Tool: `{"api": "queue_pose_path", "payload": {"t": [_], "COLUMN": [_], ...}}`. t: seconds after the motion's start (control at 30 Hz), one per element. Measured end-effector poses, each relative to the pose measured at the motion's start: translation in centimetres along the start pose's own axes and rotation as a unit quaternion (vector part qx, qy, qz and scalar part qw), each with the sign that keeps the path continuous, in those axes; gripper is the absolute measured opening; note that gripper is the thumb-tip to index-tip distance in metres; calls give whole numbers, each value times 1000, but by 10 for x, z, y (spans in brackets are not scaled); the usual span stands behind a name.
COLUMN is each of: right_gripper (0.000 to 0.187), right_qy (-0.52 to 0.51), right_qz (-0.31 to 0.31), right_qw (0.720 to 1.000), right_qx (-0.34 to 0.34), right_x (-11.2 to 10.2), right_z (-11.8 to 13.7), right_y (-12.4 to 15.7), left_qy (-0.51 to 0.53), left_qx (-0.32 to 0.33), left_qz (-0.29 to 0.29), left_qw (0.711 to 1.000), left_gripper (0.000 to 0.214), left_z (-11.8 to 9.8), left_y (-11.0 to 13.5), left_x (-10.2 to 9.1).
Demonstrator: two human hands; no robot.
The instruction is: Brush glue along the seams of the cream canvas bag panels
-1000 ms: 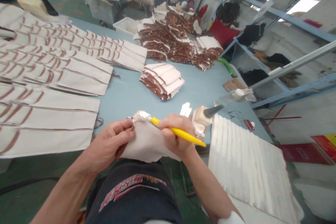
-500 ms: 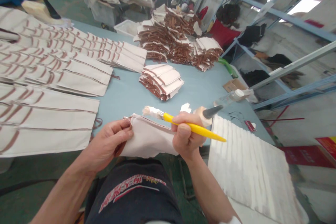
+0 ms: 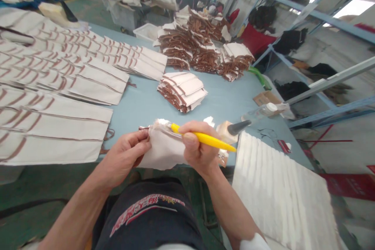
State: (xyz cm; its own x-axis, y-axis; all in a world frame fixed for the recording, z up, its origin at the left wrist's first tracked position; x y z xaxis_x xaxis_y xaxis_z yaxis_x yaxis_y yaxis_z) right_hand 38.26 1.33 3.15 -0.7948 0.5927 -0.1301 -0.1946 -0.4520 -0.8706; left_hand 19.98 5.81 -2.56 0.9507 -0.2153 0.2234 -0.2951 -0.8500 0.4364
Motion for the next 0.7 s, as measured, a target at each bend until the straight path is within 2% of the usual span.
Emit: {"api": "queue_pose_path", "payload": {"t": [0.13, 0.27, 0.33, 0.43, 0.57, 0.7], "right_gripper": [21, 29, 29, 22, 20, 15], "right_qy": [-28, -27, -28, -27, 49, 104], "right_qz": [-38, 3, -6, -26, 41, 105], "right_qw": [999, 1000, 999, 996, 992, 988], "right_qx": [20, -2, 21, 83, 106, 49], "right_x": [-13, 0, 5, 1, -15, -26], "right_z": [-3, -2, -8, -22, -42, -48], "right_y": [6, 10, 13, 19, 25, 30], "left_qy": [8, 14, 21, 38, 23, -58], "left_qx": [-4, 5, 6, -5, 5, 90], "left_qz": [-17, -23, -26, -19, -12, -32], "left_qw": [1000, 1000, 999, 999, 1000, 994], "left_gripper": [38, 39, 38, 37, 31, 26], "left_z": [7, 11, 13, 16, 13, -1], "left_y": [-1, -3, -5, -5, -3, -3], "left_x": [-3, 4, 7, 8, 6, 4]}}
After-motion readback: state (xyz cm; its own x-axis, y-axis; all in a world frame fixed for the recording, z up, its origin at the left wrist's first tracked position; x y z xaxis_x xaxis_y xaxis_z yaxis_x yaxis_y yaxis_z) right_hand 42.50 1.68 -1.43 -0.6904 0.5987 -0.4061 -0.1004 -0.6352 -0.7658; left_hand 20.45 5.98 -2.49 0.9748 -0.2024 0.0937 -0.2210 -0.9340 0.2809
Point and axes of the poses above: each hand's wrist, its own y-axis away from the middle knuckle, its own x-axis out of the palm, z = x × y, the point moved 4 cm from there along -y, towards the middle knuckle, and after that the axes turned 10 degrees about -z, right-handed, at the moved point
